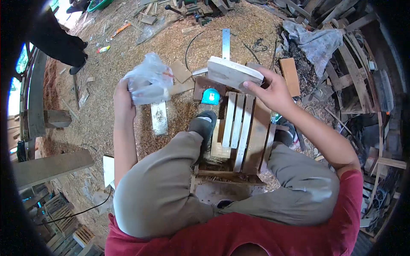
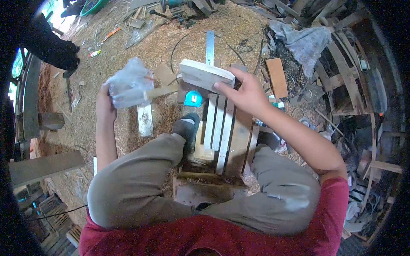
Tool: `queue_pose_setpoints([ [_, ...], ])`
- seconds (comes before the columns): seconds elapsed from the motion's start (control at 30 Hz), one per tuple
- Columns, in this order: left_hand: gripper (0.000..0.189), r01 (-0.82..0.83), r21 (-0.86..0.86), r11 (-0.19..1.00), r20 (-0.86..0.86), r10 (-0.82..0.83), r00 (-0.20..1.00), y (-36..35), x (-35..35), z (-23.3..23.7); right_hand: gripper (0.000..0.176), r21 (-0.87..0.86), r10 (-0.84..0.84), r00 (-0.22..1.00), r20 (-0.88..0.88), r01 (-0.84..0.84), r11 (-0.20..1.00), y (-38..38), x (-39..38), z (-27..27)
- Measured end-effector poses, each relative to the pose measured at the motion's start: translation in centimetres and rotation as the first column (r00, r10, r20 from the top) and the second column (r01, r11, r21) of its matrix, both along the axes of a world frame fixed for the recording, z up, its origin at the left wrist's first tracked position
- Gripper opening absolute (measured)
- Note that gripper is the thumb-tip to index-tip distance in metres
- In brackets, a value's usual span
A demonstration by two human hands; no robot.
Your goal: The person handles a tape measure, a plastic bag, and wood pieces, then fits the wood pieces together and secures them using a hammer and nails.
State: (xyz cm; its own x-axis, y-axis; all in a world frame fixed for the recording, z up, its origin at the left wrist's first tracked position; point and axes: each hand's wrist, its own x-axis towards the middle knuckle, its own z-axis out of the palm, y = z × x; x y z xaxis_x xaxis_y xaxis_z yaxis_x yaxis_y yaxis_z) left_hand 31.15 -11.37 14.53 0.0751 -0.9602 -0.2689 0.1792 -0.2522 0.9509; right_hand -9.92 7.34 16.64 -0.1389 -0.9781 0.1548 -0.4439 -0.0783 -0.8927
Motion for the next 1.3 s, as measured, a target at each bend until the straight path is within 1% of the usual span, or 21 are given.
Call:
queue_pose_setpoints([
  [0.03, 0.033, 0.031, 0.023, 0.999, 0.008, -0.032, 0.999, -0.6, 0.7, -0.3, 0.037, -0.02, 0.002, 1.0, 0.026, -0.002, 1.0, -0.2, -0.3, -0.4],
  [0.13, 0.036, -0.052, 0.044, 0.998, -0.089, 0.056, 0.994, -0.2, 0.4, -1.6, 0.035, 0.075, -0.008, 1.0, -0.01, 0.009, 0.997, -0.6, -0.8, -0.4],
  [0.23, 0.037, 0.035, 0.056, 0.998, -0.1, -0.03, 0.995, -1.1, 1.1, -6.3, 0.035, 0.185, -0.023, 0.996, -0.09, 0.04, 0.982, -1.3, -0.6, -1.1],
  [0.33, 0.039, 0.229, 0.402, 0.887, 0.161, -0.314, 0.936, -2.1, 2.5, -12.3, 0.034, 0.171, 0.015, 0.994, -0.106, 0.004, 0.985, -2.3, 0.2, -2.4],
  [0.37, 0.039, 0.166, 0.405, 0.899, 0.156, -0.247, 0.956, -2.1, 2.6, -13.7, 0.034, 0.148, 0.053, 0.99, -0.131, -0.034, 0.988, -2.9, 0.0, -3.9],
  [0.43, 0.04, 0.042, 0.417, 0.908, 0.147, -0.113, 0.983, -1.2, 1.3, -15.3, 0.034, 0.274, 0.085, 0.991, -0.102, -0.054, 0.96, -4.2, 0.7, -4.6],
  [0.47, 0.041, -0.006, 0.331, 0.944, 0.216, -0.07, 0.974, -1.2, 1.1, -16.0, 0.034, 0.336, 0.1, 0.991, -0.089, -0.065, 0.94, -4.9, 1.0, -5.0],
  [0.53, 0.044, -0.095, 0.135, 0.986, 0.334, 0.045, 0.942, -1.6, 0.5, -16.3, 0.037, 0.262, 0.117, 0.987, -0.11, -0.085, 0.961, -6.6, 1.9, -6.8],
  [0.57, 0.043, -0.042, -0.163, 0.986, 0.576, 0.13, 0.807, -1.5, 0.2, -16.4, 0.037, 0.262, 0.113, 0.988, -0.103, -0.083, 0.962, -7.6, 2.4, -7.9],
  [0.6, 0.043, 0.092, -0.414, 0.905, 0.741, 0.277, 0.612, -0.9, -0.6, -14.9, 0.038, 0.263, 0.111, 0.989, -0.095, -0.082, 0.961, -8.5, 3.0, -8.5],
  [0.63, 0.042, 0.288, -0.576, 0.765, 0.801, 0.459, 0.384, -0.5, -1.4, -13.4, 0.038, 0.296, 0.082, 0.988, -0.134, -0.039, 0.954, -9.5, 4.0, -8.4],
  [0.73, 0.037, 0.587, -0.496, 0.64, 0.856, 0.246, 0.455, 0.5, -3.4, -10.2, 0.038, 0.242, 0.053, 0.984, -0.172, -0.01, 0.97, -12.6, 5.5, -10.1],
  [0.77, 0.024, 0.692, -0.408, 0.596, 0.9, 0.135, 0.414, 0.6, -4.1, -9.4, 0.04, 0.093, 0.057, 0.955, -0.292, -0.031, 0.995, -13.5, 5.6, -11.5],
  [0.87, 0.019, 0.725, 0.03, 0.688, 0.932, -0.282, 0.229, -0.7, -4.4, -13.4, 0.043, -0.085, 0.092, 0.847, -0.523, -0.16, 0.984, -16.4, 5.2, -15.6],
  [0.9, 0.024, 0.719, 0.138, 0.681, 0.946, -0.305, 0.107, -1.2, -4.0, -14.9, 0.041, -0.033, 0.131, 0.794, -0.594, -0.187, 0.982, -16.9, 5.3, -16.9],
  [1.0, 0.031, 0.744, 0.003, 0.668, 0.955, -0.223, 0.196, -2.6, -2.9, -17.2, 0.045, 0.253, 0.428, 0.679, -0.597, -0.347, 0.903, -18.0, 6.5, -16.6],
  [1.03, 0.031, 0.742, -0.023, 0.67, 0.955, -0.204, 0.214, -2.7, -2.9, -17.0, 0.04, 0.281, 0.471, 0.681, -0.561, -0.379, 0.882, -18.5, 7.6, -15.2],
  [1.13, 0.032, 0.729, -0.078, 0.68, 0.958, -0.152, 0.244, -3.2, -1.7, -16.3, 0.036, 0.096, 0.493, 0.753, -0.434, -0.506, 0.857, -20.1, 10.7, -15.2],
  [1.17, 0.033, 0.725, -0.079, 0.684, 0.959, -0.147, 0.243, -3.4, -1.1, -16.1, 0.031, 0.037, 0.509, 0.782, -0.359, -0.533, 0.845, -20.9, 11.7, -17.0],
  [1.27, 0.033, 0.736, -0.096, 0.67, 0.968, -0.108, 0.225, -3.1, 0.1, -15.9, 0.028, -0.084, 0.622, 0.698, -0.355, -0.686, 0.722, -23.1, 14.1, -20.0],
  [1.3, 0.034, 0.74, -0.104, 0.665, 0.973, -0.088, 0.215, -3.1, 0.4, -15.8, 0.027, -0.129, 0.595, 0.693, -0.407, -0.689, 0.714, -23.5, 15.2, -20.8],
])
